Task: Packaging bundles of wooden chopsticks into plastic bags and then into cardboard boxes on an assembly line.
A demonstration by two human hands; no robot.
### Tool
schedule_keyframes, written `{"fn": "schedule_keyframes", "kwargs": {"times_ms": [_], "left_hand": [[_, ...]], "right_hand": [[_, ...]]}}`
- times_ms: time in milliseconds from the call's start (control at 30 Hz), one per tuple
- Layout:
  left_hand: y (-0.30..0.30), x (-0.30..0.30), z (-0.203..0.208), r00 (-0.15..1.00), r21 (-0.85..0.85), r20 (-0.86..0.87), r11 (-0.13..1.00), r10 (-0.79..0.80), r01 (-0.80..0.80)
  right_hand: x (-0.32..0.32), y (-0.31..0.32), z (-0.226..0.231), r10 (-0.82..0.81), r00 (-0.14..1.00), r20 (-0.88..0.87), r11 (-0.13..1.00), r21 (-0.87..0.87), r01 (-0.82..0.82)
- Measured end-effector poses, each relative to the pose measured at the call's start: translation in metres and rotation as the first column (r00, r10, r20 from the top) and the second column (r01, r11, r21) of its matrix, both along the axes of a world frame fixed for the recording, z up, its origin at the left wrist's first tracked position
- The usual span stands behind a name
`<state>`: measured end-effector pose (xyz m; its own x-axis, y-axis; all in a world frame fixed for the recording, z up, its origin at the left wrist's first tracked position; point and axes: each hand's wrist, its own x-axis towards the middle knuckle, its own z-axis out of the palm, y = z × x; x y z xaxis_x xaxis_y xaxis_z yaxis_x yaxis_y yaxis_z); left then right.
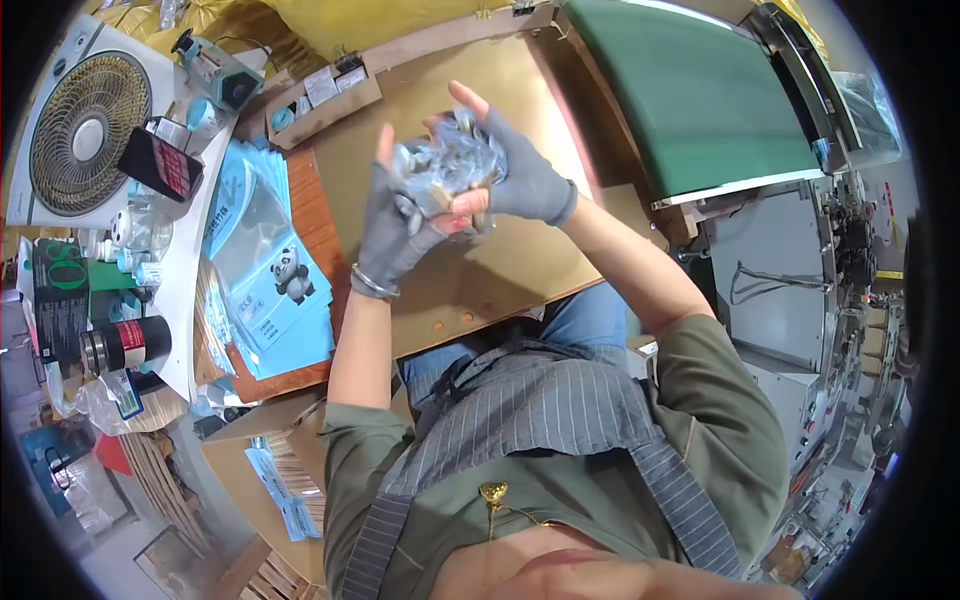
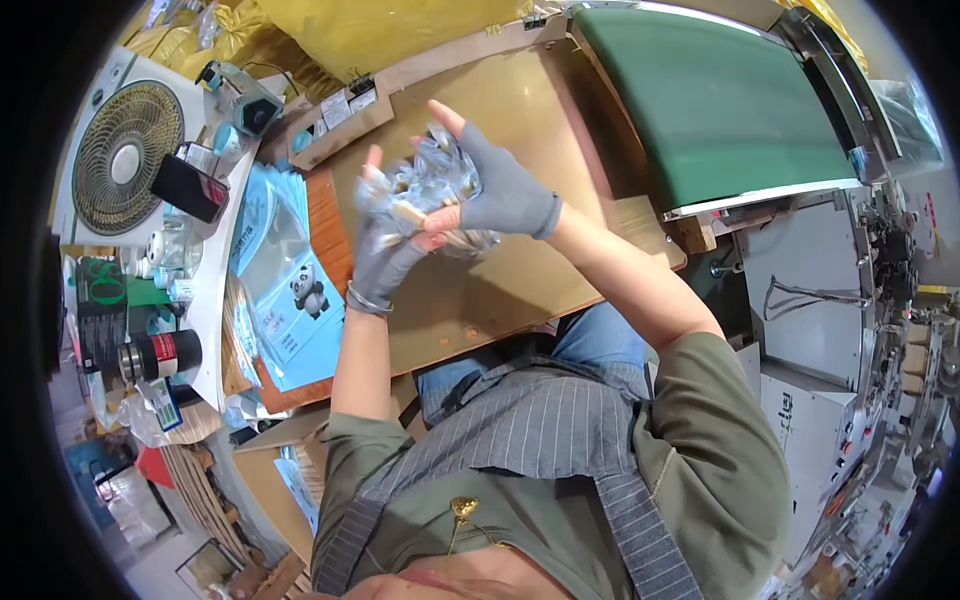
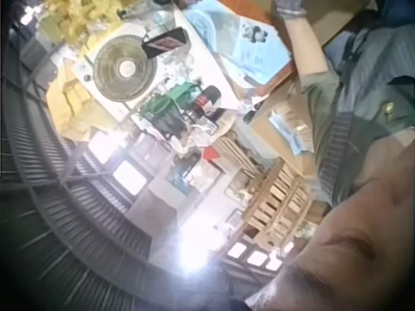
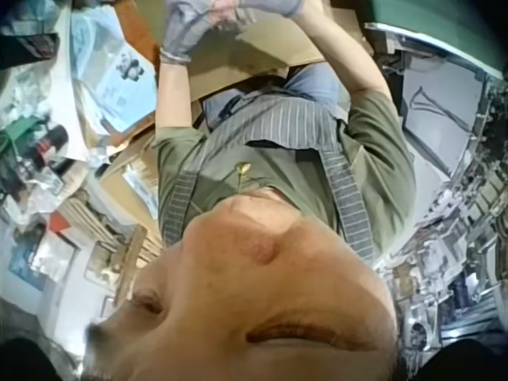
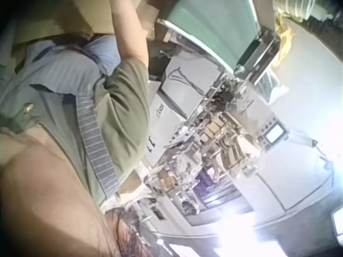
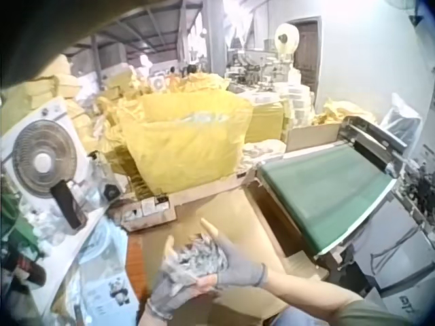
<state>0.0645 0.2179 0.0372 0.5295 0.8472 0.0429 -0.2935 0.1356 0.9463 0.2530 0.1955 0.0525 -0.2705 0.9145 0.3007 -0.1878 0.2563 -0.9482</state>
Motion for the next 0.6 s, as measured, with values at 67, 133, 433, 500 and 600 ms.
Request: {"fn": "schedule_keyframes", "kwargs": {"times_ms": [67, 133, 433, 500, 600], "left_hand": [[-0.004, 0.006, -0.011, 1.000, 0.183, 0.003, 0.983, 0.003, -0.003], [-0.009, -0.003, -0.025, 0.977, 0.321, -0.204, 0.947, 0.065, 0.004], [-0.112, -0.032, -0.040, 0.808, -0.483, 0.542, 0.701, -0.231, 0.524], [-0.136, -0.045, -0.036, 0.948, -0.504, 0.313, 0.836, -0.056, 0.216], [-0.121, -0.110, -0.003, 0.811, -0.194, -0.540, 0.971, -0.227, 0.143]], "right_hand": [[-0.008, -0.007, 0.003, 0.030, 0.999, 0.021, 0.997, -0.066, -0.028], [-0.029, -0.017, 0.001, -0.042, 0.998, 0.038, 0.997, -0.060, 0.044], [-0.063, -0.039, 0.020, 0.439, 0.895, -0.075, 0.816, -0.384, -0.433], [-0.077, -0.050, 0.005, 0.511, 0.836, -0.201, 0.730, -0.412, -0.545], [-0.087, -0.065, -0.006, 0.410, 0.876, -0.255, 0.678, -0.557, -0.479]]}}
